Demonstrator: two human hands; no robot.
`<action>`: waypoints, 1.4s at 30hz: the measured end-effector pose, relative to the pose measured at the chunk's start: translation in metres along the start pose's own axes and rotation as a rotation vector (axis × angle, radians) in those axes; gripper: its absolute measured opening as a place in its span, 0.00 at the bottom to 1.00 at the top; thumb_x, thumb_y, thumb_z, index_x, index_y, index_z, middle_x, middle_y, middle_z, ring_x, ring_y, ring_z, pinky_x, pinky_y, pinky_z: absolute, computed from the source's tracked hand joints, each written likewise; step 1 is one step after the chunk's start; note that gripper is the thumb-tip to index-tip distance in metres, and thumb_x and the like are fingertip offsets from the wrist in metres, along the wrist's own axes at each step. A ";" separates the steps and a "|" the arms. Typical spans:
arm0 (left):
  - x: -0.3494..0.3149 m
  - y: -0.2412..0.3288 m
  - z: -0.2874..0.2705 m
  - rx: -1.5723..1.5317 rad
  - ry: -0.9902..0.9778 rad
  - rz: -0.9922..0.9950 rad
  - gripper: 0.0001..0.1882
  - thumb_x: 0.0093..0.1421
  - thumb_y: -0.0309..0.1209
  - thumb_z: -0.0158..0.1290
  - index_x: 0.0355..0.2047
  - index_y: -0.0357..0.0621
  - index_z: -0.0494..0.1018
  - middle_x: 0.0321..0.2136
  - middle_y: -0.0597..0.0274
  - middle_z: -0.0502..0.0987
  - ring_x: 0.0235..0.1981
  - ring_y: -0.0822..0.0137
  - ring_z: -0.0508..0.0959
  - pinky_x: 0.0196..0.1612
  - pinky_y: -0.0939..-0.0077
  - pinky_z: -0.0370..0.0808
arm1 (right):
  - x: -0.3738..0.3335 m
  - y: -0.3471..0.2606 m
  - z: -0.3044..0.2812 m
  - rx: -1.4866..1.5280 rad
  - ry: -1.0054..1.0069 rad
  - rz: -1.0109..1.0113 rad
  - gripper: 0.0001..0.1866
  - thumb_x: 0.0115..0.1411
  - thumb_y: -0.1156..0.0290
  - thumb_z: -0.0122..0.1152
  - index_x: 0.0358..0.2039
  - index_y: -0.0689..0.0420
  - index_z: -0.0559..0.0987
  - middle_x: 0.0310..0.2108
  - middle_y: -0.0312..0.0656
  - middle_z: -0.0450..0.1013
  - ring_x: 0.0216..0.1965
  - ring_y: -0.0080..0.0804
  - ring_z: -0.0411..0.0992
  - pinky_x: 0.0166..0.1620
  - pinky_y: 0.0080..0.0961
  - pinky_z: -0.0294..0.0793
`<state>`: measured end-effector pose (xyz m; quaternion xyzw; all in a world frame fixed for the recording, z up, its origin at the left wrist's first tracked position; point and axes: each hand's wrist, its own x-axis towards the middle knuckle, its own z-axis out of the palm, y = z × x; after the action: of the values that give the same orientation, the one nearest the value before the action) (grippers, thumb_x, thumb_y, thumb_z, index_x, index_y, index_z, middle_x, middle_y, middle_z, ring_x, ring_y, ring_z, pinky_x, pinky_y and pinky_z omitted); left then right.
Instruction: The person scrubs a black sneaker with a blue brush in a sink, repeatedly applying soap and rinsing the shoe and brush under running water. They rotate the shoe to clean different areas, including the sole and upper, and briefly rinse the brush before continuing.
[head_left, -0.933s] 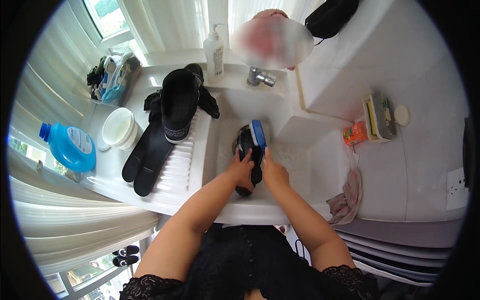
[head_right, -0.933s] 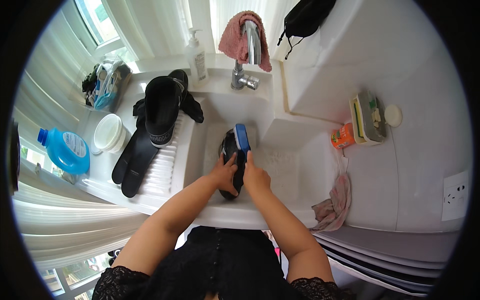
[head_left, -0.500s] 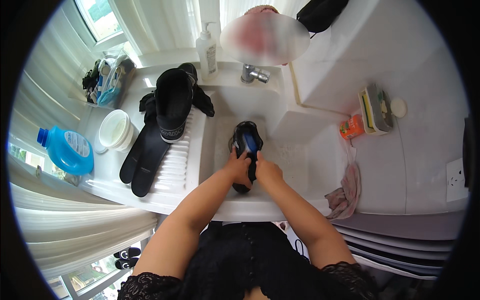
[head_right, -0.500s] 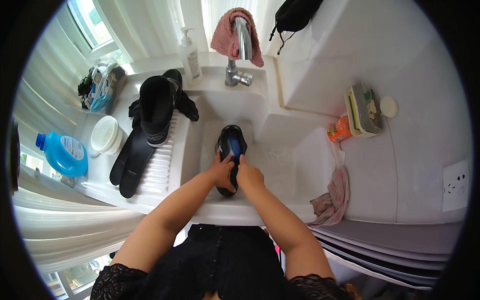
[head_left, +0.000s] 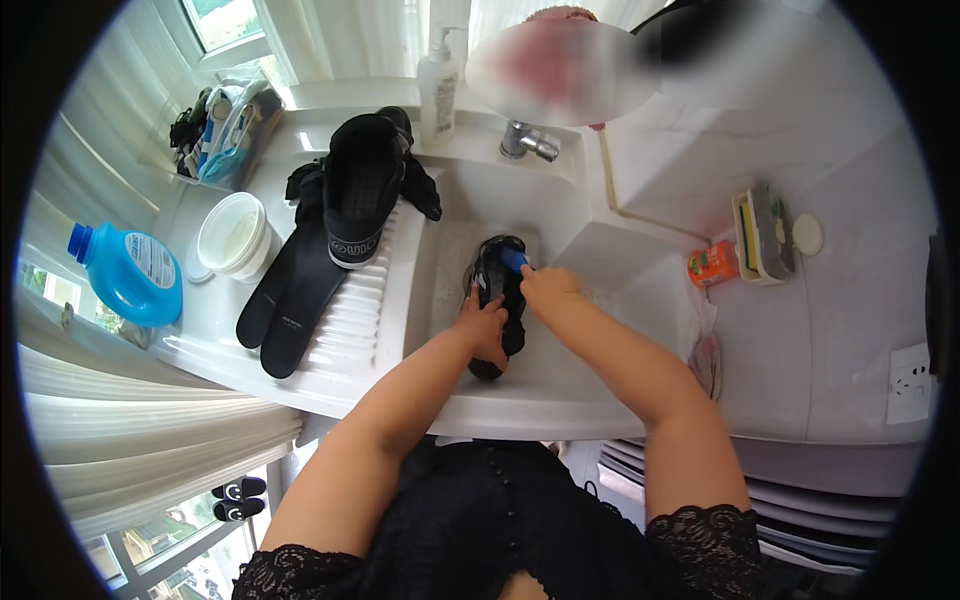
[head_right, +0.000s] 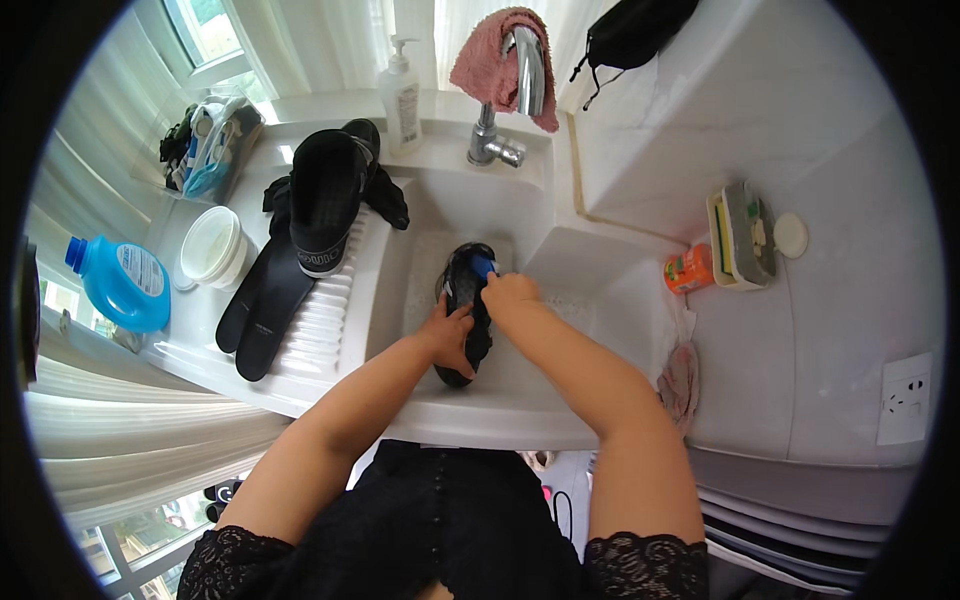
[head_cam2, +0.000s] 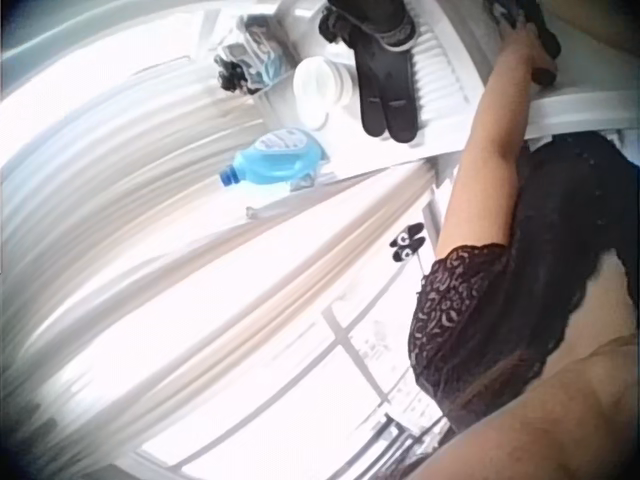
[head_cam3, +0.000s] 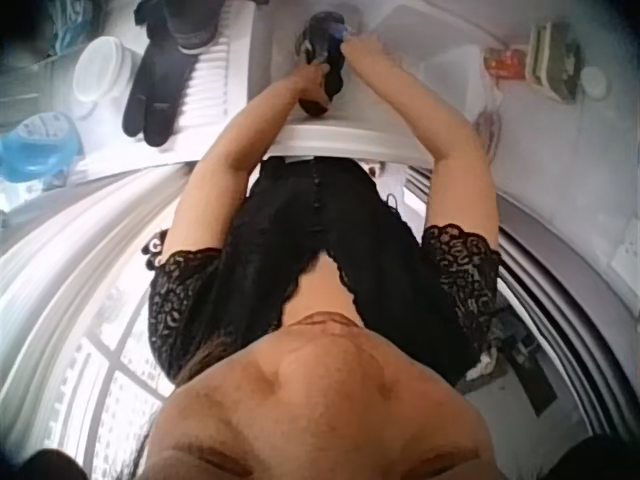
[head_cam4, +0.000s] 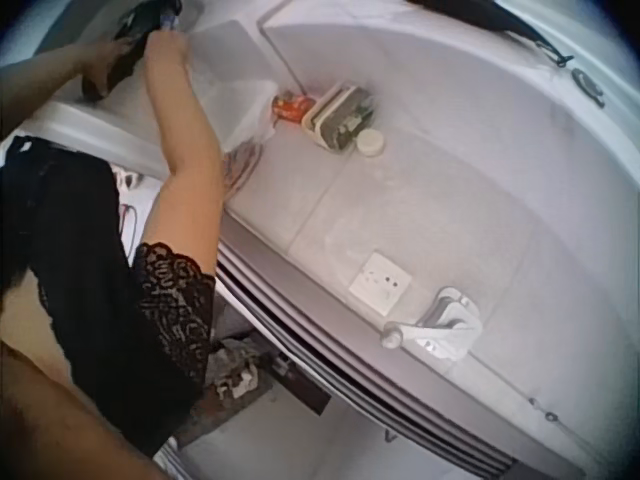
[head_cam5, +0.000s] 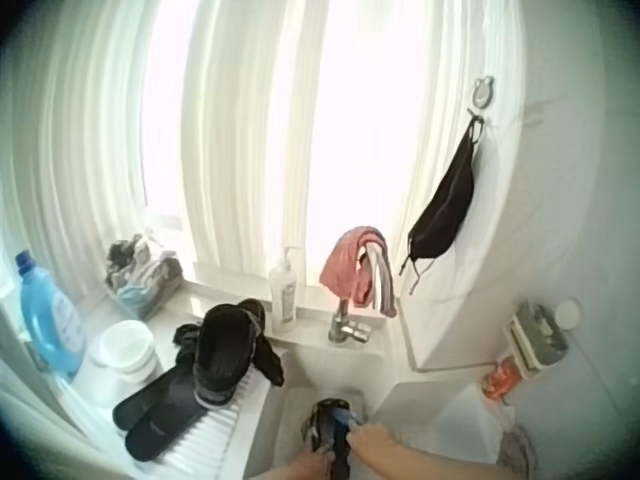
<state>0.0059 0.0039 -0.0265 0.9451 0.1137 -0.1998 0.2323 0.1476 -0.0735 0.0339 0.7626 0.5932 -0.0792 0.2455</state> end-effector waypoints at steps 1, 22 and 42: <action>-0.003 0.001 -0.004 -0.017 -0.004 -0.005 0.48 0.30 0.49 0.68 0.53 0.44 0.67 0.66 0.52 0.52 0.65 0.29 0.40 0.66 0.45 0.48 | 0.000 0.001 0.000 0.016 -0.018 0.010 0.17 0.60 0.71 0.50 0.51 0.53 0.72 0.30 0.41 0.78 0.34 0.40 0.78 0.32 0.37 0.77; 0.005 -0.004 0.004 -0.014 -0.001 -0.037 0.51 0.34 0.55 0.67 0.55 0.40 0.64 0.63 0.47 0.57 0.64 0.35 0.52 0.65 0.54 0.55 | -0.067 -0.009 -0.022 0.262 -0.309 0.087 0.15 0.64 0.64 0.47 0.49 0.49 0.76 0.37 0.45 0.77 0.41 0.46 0.76 0.41 0.42 0.76; -0.002 0.001 0.001 -0.007 0.006 -0.056 0.46 0.34 0.47 0.68 0.54 0.44 0.66 0.58 0.50 0.63 0.65 0.36 0.51 0.64 0.52 0.55 | -0.052 0.043 -0.024 0.293 -0.363 -0.035 0.17 0.67 0.58 0.43 0.48 0.45 0.79 0.37 0.47 0.77 0.40 0.48 0.76 0.41 0.41 0.75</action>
<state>0.0040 0.0021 -0.0264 0.9413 0.1412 -0.2031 0.2297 0.1691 -0.1149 0.0879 0.7528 0.5349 -0.3045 0.2333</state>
